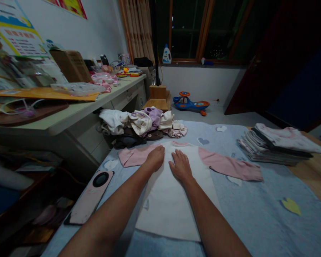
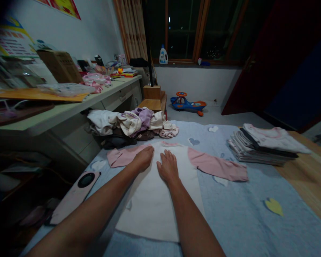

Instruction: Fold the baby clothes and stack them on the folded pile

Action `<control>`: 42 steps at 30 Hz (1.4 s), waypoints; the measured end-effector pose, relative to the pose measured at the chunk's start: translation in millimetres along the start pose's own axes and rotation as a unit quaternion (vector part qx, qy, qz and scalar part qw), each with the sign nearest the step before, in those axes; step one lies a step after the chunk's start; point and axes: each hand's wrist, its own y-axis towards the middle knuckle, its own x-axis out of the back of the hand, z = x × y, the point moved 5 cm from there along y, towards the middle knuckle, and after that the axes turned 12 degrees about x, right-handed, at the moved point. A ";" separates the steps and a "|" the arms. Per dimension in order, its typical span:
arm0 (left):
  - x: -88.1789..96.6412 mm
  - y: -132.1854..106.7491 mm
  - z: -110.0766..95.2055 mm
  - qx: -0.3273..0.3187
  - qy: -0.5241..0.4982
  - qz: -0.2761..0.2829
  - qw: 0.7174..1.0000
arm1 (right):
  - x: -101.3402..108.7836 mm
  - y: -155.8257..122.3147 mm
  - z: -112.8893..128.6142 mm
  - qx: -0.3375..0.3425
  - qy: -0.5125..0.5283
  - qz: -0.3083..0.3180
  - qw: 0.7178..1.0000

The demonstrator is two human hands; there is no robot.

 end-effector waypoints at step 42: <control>23.0 -27.1 49.4 0.065 -0.088 -0.051 0.993 | 6.3 -0.8 11.6 0.053 -0.009 0.018 0.998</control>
